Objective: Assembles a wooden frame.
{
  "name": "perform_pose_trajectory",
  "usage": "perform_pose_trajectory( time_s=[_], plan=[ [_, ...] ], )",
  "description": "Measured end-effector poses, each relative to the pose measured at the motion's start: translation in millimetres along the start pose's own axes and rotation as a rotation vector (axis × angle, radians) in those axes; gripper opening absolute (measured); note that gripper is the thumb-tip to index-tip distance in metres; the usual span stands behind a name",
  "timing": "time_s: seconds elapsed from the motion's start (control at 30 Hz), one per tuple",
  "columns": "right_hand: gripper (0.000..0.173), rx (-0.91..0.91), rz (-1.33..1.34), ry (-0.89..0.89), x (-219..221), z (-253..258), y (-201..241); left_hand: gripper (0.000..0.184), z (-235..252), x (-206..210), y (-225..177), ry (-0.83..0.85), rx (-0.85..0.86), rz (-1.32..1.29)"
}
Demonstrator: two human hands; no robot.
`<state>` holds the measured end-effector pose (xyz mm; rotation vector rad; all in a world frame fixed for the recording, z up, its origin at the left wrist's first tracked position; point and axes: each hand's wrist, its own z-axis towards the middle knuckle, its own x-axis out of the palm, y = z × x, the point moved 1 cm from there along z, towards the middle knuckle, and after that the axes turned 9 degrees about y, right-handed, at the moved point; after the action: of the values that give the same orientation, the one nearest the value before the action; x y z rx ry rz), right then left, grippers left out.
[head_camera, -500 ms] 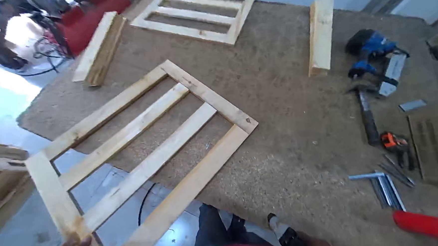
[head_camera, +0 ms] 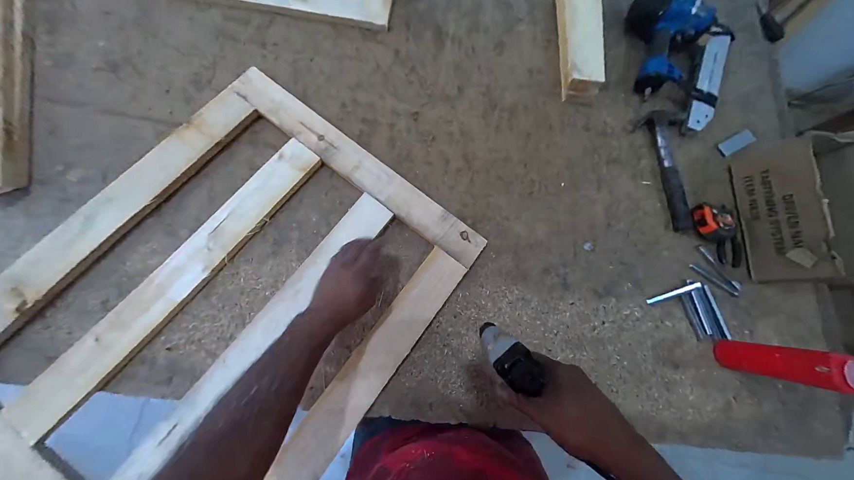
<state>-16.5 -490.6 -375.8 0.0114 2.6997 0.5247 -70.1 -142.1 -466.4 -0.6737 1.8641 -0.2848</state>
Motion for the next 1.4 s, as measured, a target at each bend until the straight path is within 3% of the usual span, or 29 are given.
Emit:
perform_pose_trajectory(
  time_s=[0.07,0.13,0.27,0.47,0.6,0.93,1.17,1.4],
  plan=[
    [0.062,0.022,-0.003,-0.017,1,3,16,0.073,81,-5,-14,0.088,0.233,0.219],
    [0.064,0.069,-0.027,0.000,1,3,28,0.086,142,-6,-20,0.201,0.351,0.455],
    [0.065,0.099,0.066,0.046,-4,3,31,0.092,196,-15,-36,0.379,0.418,0.696],
    [0.057,0.048,0.078,0.051,-22,5,37,0.090,193,-35,-75,0.616,0.396,0.726],
    [0.049,0.041,-0.043,0.048,-26,32,54,0.089,198,-18,-92,0.844,0.398,0.719],
    [0.047,0.113,-0.030,0.100,-36,101,72,0.084,212,-9,-85,0.846,0.374,0.731],
    [0.048,0.172,-0.043,0.253,-45,104,77,0.080,214,-9,-83,0.856,0.393,0.725],
    [0.051,0.166,-0.057,0.228,-36,96,59,0.083,215,-7,-81,0.865,0.391,0.741]
  ],
)
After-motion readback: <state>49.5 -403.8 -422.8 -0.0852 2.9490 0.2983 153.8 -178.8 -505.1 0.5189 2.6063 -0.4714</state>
